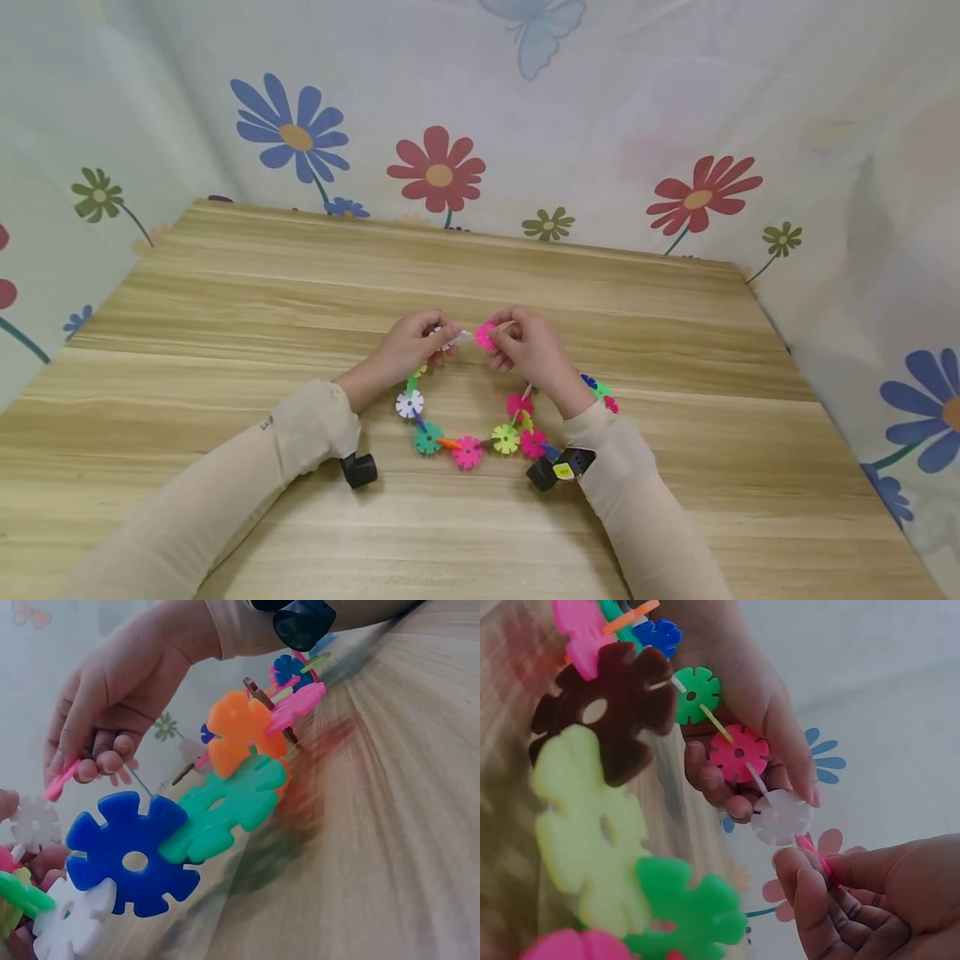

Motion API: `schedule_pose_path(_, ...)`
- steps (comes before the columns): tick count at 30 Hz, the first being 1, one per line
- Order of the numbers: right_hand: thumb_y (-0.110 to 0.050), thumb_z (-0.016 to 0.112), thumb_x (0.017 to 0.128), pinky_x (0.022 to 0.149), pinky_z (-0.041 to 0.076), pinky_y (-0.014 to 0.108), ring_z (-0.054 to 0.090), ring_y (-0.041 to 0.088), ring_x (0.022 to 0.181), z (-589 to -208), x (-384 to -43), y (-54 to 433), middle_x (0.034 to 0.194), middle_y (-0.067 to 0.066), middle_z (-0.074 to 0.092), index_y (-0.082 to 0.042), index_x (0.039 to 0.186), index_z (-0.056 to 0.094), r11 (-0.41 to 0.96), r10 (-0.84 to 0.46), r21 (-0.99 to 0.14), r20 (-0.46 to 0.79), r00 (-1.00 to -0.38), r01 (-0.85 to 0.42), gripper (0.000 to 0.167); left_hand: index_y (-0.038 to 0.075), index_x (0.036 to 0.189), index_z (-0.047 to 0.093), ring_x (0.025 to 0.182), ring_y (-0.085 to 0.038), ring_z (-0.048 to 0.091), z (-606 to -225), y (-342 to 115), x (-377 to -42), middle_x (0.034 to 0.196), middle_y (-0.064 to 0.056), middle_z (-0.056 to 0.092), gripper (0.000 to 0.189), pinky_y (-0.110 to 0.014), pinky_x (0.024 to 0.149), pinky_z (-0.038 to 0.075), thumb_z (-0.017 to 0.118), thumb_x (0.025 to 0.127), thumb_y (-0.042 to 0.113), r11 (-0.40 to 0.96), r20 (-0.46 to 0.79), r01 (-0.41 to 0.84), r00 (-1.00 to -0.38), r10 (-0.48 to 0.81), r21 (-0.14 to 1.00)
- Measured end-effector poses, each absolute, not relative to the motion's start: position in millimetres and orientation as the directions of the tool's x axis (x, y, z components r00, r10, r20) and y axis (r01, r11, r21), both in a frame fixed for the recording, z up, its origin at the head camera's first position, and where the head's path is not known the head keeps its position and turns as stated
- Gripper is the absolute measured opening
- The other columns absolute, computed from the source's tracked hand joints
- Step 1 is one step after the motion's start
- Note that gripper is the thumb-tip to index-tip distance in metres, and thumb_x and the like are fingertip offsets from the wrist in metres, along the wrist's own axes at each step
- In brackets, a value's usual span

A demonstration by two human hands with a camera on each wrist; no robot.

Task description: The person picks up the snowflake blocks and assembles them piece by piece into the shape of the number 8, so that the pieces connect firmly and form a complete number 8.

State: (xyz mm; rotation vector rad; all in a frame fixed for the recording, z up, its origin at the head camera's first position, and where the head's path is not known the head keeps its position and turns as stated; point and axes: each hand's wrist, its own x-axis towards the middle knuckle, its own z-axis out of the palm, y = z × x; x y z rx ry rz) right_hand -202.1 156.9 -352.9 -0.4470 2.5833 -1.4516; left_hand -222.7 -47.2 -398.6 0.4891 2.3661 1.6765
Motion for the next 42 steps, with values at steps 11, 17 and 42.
schedule_pose_path(11, -0.006, 0.050, 0.099, 0.058, 0.056, 0.028, 0.064, 0.011, 0.059, -357.2, -200.8, 154.5, 0.083, 0.029, 0.067, 0.009, 0.117, 0.053, 0.442, -0.302, -0.882, 0.026, -0.953, -0.165, 0.024, 0.006, 0.099, 0.061, 0.059, -0.017, 0.057, -395.3, -44.2, -221.8, 0.083, -0.011, 0.069, 0.032, -0.025, 0.051, 0.044, 0.051, 0.099, 0.036, 0.291, 0.046, 0.180, -0.910, 0.413, 0.940)
schedule_pose_path(17, -0.007, 0.050, 0.099, 0.060, 0.057, 0.026, 0.066, 0.010, 0.062, -357.3, -199.9, 152.1, 0.085, 0.029, 0.067, 0.009, 0.117, 0.052, 0.395, -0.302, -0.907, 0.020, -0.953, -0.144, 0.024, 0.007, 0.100, 0.059, 0.062, -0.017, 0.058, -394.0, -41.7, -219.7, 0.084, -0.012, 0.069, 0.031, -0.024, 0.052, 0.044, 0.051, 0.099, 0.037, 0.275, 0.049, 0.175, -0.911, 0.409, 0.945)
schedule_pose_path(42, -0.010, 0.052, 0.099, 0.060, 0.055, 0.037, 0.067, 0.033, 0.076, -356.2, -201.9, 158.5, 0.091, 0.025, 0.067, 0.005, 0.119, 0.057, 0.571, -0.351, -0.803, -0.049, -0.935, -0.172, 0.026, 0.021, 0.126, 0.059, 0.066, -0.019, 0.055, -394.1, -44.1, -221.1, 0.084, -0.010, 0.063, 0.029, -0.028, 0.056, 0.046, 0.050, 0.100, 0.030, 0.402, 0.029, 0.266, -0.862, 0.507, 0.876)
